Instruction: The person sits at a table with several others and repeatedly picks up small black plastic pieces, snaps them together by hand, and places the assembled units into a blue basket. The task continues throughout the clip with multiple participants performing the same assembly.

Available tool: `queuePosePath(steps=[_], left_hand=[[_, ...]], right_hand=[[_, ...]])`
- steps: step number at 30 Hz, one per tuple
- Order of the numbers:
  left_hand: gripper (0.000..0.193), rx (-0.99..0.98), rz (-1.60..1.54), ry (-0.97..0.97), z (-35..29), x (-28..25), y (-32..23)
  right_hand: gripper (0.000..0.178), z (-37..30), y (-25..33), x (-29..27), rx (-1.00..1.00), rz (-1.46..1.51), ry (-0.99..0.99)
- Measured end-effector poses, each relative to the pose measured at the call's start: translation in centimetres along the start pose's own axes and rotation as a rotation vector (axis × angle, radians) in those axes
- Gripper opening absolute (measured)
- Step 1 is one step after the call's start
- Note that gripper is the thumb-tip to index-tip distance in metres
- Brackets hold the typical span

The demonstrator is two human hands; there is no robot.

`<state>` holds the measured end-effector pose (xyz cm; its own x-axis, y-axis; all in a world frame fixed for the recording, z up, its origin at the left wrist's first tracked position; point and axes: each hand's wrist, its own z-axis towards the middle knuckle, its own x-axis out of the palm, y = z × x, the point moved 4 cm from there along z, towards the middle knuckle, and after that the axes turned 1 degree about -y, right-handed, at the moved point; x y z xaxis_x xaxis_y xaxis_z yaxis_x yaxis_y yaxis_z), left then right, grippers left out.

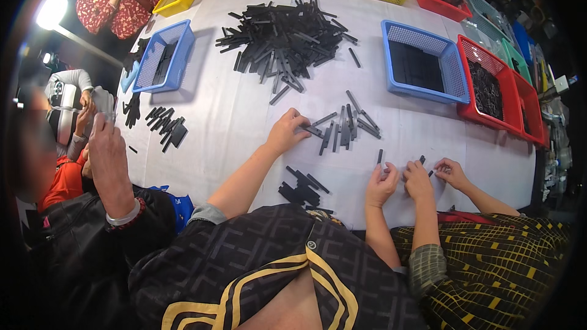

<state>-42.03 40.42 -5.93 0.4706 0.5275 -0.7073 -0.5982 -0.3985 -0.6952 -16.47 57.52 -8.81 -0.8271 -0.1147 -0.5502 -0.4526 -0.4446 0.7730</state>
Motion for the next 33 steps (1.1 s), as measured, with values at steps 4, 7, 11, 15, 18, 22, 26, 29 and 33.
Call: queuePosePath(steps=[4,7,11,15,18,22,26,29,33], left_hand=[[0.026,0.029,0.034,-0.038,-0.7,-0.1,-0.2],[0.027,0.020,0.006,-0.066,-1.4,-0.3,0.2],[0.026,0.043,0.000,-0.113,-1.9,-0.4,0.1],[0.024,0.084,0.034,-0.030,-1.1,-0.4,0.2],[0.021,0.082,0.101,0.026,-1.4,-0.4,1.1],[0.015,0.160,0.266,0.032,-1.4,0.2,0.8],[0.011,0.207,0.319,-0.027,-1.9,-0.5,0.2],[0.010,0.236,0.136,-0.110,-2.3,-1.8,-2.0],[0.014,0.269,-0.191,-0.065,-3.7,-3.5,-6.0]], right_hand=[[0.018,-0.2,0.8,-0.2,0.046,0.034,-0.016],[0.017,-0.6,3.5,0.5,-0.032,0.096,0.022],[0.013,-1.0,8.4,1.8,-0.098,0.195,0.134],[0.013,-1.4,10.1,3.1,-0.105,0.276,0.260],[0.010,-2.0,11.1,3.9,-0.111,0.276,0.385],[0.008,-2.5,10.6,4.7,-0.094,0.288,0.445],[0.007,-2.5,10.5,5.3,-0.065,0.300,0.500],[0.012,-2.2,9.9,5.9,0.290,0.450,0.628],[0.027,-1.4,12.0,4.7,0.657,0.635,0.894]])
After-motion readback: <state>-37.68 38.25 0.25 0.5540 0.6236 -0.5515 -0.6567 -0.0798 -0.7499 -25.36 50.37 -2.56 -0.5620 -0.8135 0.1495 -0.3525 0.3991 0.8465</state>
